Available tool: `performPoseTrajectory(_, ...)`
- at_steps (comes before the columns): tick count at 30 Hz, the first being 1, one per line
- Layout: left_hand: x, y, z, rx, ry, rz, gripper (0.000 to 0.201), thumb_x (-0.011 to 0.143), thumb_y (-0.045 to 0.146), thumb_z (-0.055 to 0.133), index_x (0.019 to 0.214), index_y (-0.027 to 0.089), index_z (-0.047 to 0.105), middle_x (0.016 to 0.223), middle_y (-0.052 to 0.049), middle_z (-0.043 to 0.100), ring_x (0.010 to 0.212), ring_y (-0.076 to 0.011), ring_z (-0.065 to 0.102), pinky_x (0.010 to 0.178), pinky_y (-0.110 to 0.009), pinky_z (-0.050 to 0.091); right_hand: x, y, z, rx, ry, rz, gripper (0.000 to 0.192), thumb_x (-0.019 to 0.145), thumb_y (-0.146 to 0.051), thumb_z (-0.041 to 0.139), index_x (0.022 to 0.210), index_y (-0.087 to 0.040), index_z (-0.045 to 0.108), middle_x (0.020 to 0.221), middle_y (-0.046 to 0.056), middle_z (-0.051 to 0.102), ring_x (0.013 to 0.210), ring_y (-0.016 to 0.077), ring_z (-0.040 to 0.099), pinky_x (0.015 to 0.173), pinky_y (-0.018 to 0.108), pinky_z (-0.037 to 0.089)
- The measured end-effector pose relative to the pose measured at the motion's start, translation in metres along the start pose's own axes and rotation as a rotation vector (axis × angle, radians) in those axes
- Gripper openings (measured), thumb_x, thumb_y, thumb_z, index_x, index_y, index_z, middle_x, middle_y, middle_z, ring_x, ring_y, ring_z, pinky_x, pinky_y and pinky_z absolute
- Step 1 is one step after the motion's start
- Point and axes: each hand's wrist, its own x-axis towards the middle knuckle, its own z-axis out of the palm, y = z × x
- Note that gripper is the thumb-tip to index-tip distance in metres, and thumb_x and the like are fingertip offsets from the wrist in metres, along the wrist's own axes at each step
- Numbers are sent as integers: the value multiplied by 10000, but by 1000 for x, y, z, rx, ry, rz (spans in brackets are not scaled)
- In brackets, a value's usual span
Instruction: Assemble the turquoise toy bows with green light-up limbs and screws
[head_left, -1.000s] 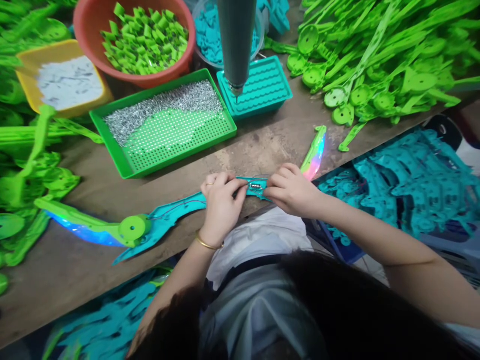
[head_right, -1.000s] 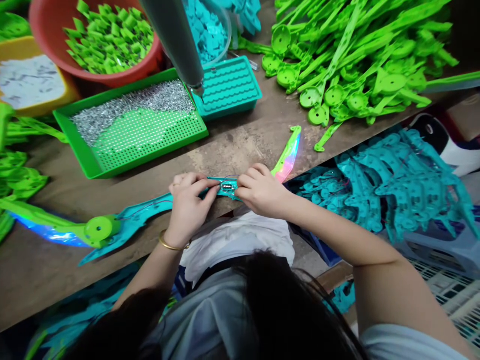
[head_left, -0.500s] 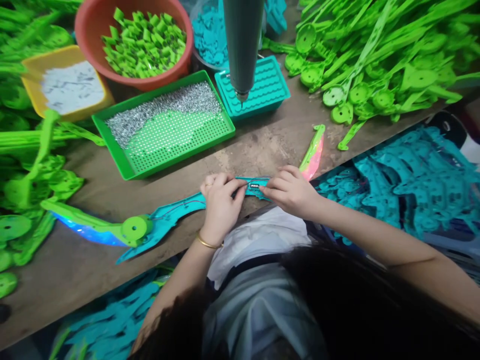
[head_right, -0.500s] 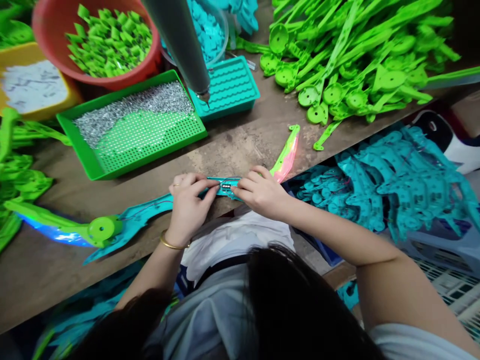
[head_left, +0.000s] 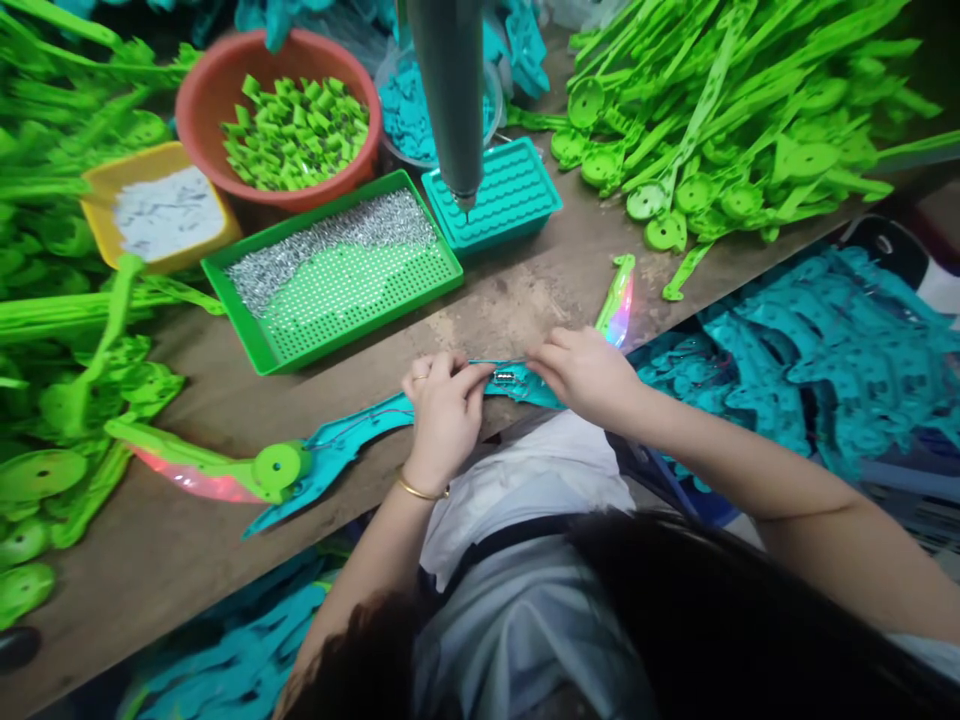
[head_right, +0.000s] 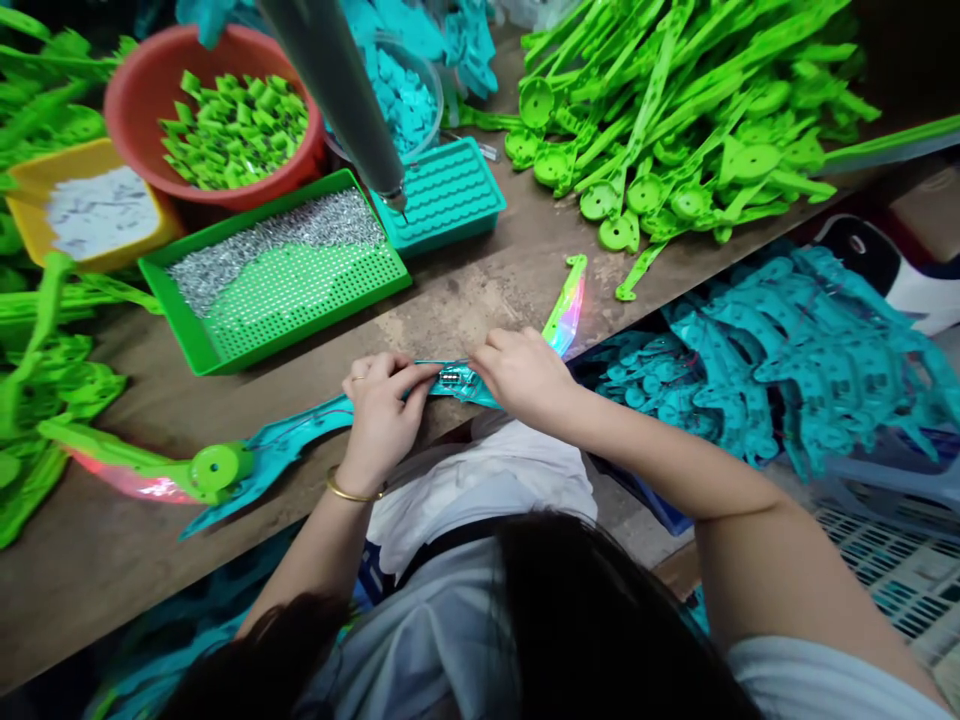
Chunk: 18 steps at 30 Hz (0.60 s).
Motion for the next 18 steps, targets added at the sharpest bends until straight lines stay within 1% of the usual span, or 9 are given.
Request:
performPoseTrajectory(2,0,0,1,2,6,8,227,907,275,520,989,298,731,976,-70,611,988,-255,460,807,-405,316,0,-4,-4,-47,-57,12,315,974,-305,416,953,-145,686,830,89,645,736,205,568,660,329,281)
performPoseTrajectory(5,0,0,1,2,7,7,229,909,284,516,994,295,728,981,-73,608,998,-260,454,817,-408,312,-3,-9,-6,-88,-90,32,308,972,-289,413,918,-134,674,825,88,647,724,203,563,663,331,251)
performPoseTrajectory(8,-1,1,1,9,-2,0,242,916,276,500,1007,296,723,982,-72,605,1002,-261,451,827,-409,313,-7,-12,-3,-128,-99,10,287,963,-257,420,889,-130,666,788,84,642,704,198,555,660,335,228)
performPoseTrajectory(11,-1,2,0,19,-6,0,246,920,266,494,1013,298,720,985,-68,602,1002,-260,450,833,-407,314,-10,-13,1,-159,-73,-31,271,949,-246,439,848,-132,663,759,81,633,675,195,536,657,340,212)
performPoseTrajectory(16,0,1,0,17,-2,2,233,916,271,507,1007,291,720,986,-66,602,1003,-257,449,831,-403,313,-11,-12,8,-176,37,-84,247,938,-233,459,810,-145,651,730,68,609,661,197,503,664,344,211)
performPoseTrajectory(18,0,1,0,12,-3,-1,230,915,273,508,999,289,722,988,-67,606,1006,-257,448,830,-403,312,-11,-12,10,-209,58,-102,238,924,-206,475,777,-144,652,713,70,598,649,195,477,659,348,202)
